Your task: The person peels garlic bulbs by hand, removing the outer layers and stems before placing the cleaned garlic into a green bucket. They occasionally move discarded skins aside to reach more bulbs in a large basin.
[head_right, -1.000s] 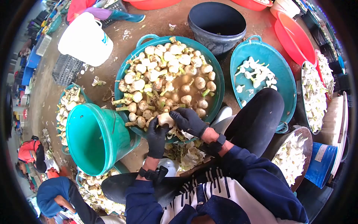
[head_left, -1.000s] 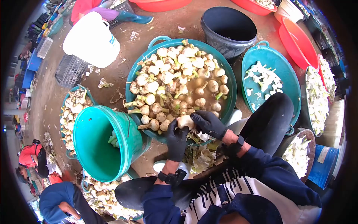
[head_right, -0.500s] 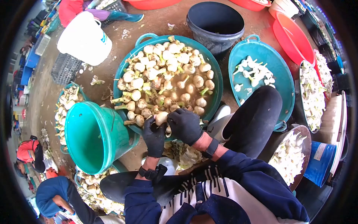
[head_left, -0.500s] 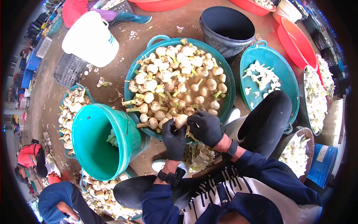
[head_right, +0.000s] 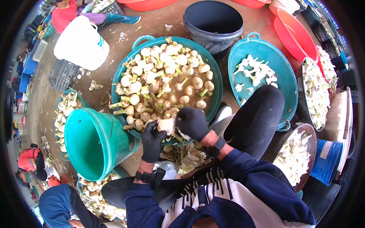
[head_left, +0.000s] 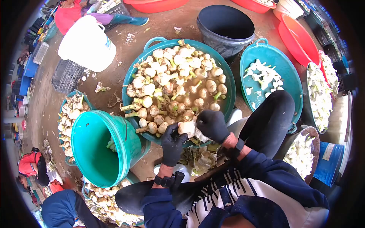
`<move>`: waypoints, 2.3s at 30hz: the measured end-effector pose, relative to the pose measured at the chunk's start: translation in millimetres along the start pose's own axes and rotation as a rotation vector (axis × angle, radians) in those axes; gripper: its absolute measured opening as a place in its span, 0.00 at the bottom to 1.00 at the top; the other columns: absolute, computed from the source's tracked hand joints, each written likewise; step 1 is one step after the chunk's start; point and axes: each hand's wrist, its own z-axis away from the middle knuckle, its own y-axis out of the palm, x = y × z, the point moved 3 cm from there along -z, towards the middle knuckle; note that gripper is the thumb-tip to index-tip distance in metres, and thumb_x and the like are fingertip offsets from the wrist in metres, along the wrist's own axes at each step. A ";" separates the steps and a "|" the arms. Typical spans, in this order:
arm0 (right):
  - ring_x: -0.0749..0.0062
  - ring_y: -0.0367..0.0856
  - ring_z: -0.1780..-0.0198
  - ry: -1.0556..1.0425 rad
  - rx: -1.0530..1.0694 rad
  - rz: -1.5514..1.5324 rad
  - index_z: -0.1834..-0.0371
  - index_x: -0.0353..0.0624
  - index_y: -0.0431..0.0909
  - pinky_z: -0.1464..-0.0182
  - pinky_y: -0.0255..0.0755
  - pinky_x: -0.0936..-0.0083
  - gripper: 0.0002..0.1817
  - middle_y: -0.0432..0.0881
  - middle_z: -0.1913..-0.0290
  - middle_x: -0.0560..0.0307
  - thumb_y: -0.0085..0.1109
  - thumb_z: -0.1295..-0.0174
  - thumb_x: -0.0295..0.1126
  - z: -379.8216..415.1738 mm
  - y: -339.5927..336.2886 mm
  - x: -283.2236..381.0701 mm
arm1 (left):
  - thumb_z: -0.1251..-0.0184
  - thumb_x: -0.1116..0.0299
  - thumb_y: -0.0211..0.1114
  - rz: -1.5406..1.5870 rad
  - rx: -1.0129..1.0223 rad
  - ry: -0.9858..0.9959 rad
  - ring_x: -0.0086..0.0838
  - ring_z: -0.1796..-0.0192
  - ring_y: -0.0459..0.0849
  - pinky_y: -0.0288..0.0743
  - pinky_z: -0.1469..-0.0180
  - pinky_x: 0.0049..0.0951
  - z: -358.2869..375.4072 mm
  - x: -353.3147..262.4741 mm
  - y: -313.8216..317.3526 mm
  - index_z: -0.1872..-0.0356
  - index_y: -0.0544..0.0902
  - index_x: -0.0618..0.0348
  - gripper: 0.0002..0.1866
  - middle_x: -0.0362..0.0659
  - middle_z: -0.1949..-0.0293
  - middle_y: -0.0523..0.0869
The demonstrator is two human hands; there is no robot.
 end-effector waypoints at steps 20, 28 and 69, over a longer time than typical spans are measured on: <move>0.58 0.83 0.64 -0.175 0.243 -0.283 0.63 0.39 0.84 0.60 0.77 0.69 0.10 0.84 0.66 0.49 0.67 0.50 0.26 5.7 -7.7 5.1 | 0.35 0.72 0.63 0.189 0.146 -0.094 0.27 0.47 0.77 0.73 0.43 0.27 2.5 3.7 11.9 0.33 0.63 0.69 0.31 0.48 0.45 0.77; 0.51 0.82 0.68 -0.161 0.199 -0.138 0.67 0.41 0.81 0.66 0.76 0.64 0.06 0.82 0.69 0.49 0.64 0.49 0.26 20.2 -5.5 10.8 | 0.35 0.71 0.65 0.069 0.217 -0.185 0.22 0.54 0.79 0.76 0.51 0.25 4.3 3.8 13.4 0.37 0.69 0.67 0.27 0.44 0.52 0.80; 0.56 0.80 0.64 -0.079 0.565 -0.053 0.59 0.39 0.80 0.59 0.73 0.68 0.16 0.82 0.60 0.47 0.67 0.47 0.37 20.3 -14.2 -38.7 | 0.55 0.84 0.62 -0.490 0.002 0.515 0.44 0.38 0.74 0.68 0.36 0.38 5.2 -11.5 10.2 0.34 0.60 0.68 0.40 0.56 0.41 0.73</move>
